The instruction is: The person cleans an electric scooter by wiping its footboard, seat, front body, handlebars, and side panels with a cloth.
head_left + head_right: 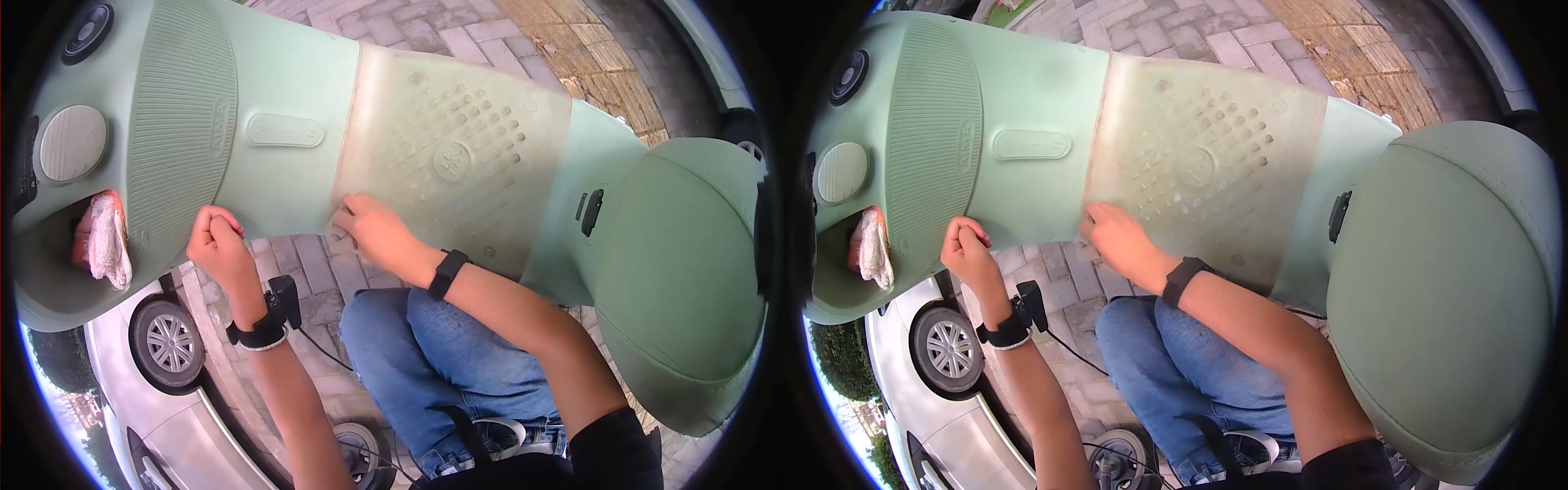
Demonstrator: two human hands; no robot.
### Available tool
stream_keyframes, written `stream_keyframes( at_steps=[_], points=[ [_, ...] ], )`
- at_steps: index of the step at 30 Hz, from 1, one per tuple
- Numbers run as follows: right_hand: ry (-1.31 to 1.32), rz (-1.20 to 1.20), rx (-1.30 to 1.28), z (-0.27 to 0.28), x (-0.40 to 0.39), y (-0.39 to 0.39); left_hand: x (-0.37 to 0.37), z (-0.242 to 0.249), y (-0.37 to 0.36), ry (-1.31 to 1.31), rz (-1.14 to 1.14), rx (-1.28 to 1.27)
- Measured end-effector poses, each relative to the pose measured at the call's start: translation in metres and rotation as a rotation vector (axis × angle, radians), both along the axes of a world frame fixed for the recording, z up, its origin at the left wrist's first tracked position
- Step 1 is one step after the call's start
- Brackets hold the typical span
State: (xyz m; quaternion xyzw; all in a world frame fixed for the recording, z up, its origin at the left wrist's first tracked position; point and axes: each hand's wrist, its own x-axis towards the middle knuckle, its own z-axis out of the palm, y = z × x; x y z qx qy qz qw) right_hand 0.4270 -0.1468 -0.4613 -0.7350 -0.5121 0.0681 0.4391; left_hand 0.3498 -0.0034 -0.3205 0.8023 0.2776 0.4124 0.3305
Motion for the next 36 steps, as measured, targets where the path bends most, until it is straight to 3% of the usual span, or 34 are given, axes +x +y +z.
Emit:
stream_keyframes(
  at_steps=[1, 3, 4, 6, 8, 13, 14, 16, 17, 19, 23, 25, 28, 29, 31, 35, 36],
  points=[
    [0.097, -0.168, 0.167, 0.033, 0.02, 0.006, -0.005, 0.007, 0.001, 0.089, 0.014, 0.106],
    [-0.059, -0.39, 0.449, 0.074, 0.049, 0.024, -0.012, 0.009, 0.003, 0.17, -0.007, 0.174],
    [-0.051, -0.391, 0.455, 0.075, 0.048, 0.036, -0.012, 0.01, 0.005, 0.235, -0.038, 0.233],
    [-0.325, -0.13, 0.508, 0.071, 0.046, 0.063, -0.011, 0.006, 0.009, 0.233, -0.076, 0.256],
    [-0.444, -0.139, 0.495, 0.049, 0.041, 0.072, -0.009, 0.001, 0.015, 0.303, -0.094, 0.241],
    [-0.42, -0.053, 0.066, 0.009, 0.057, 0.039, -0.01, 0.0, 0.015, 0.298, -0.083, 0.254],
    [-0.435, -0.047, 0.07, 0.01, 0.059, 0.042, -0.01, 0.0, 0.015, 0.308, -0.103, 0.231],
    [-0.106, -0.122, 0.099, 0.044, 0.056, 0.047, -0.011, 0.001, 0.015, 0.316, -0.123, 0.217],
    [-0.115, -0.124, 0.107, 0.062, 0.052, 0.052, -0.011, 0.0, 0.015, 0.308, -0.121, 0.177],
    [-0.092, -0.081, 0.572, 0.093, 0.041, 0.061, -0.011, -0.001, 0.016, 0.294, -0.129, 0.157],
    [-0.239, -0.012, 0.5, 0.053, 0.04, 0.066, -0.014, -0.005, 0.019, 0.276, -0.139, 0.182],
    [-0.078, -0.081, 0.115, 0.011, 0.047, 0.044, -0.017, -0.003, 0.018, 0.294, -0.125, 0.138],
    [0.043, -0.07, 0.01, 0.035, 0.057, 0.035, -0.017, 0.0, 0.015, 0.306, -0.114, 0.136],
    [0.04, -0.077, 0.012, 0.045, 0.055, 0.036, -0.02, -0.002, 0.015, 0.302, -0.12, 0.14],
    [0.145, -0.13, 0.474, 0.094, 0.045, 0.049, -0.019, -0.005, 0.021, 0.238, -0.123, 0.045],
    [-0.014, -0.071, 0.552, 0.081, 0.03, 0.069, -0.02, -0.001, 0.018, 0.233, -0.111, 0.082],
    [0.008, -0.101, 0.391, 0.058, 0.032, 0.06, -0.021, 0.003, 0.017, 0.25, -0.102, 0.067]
  ],
)
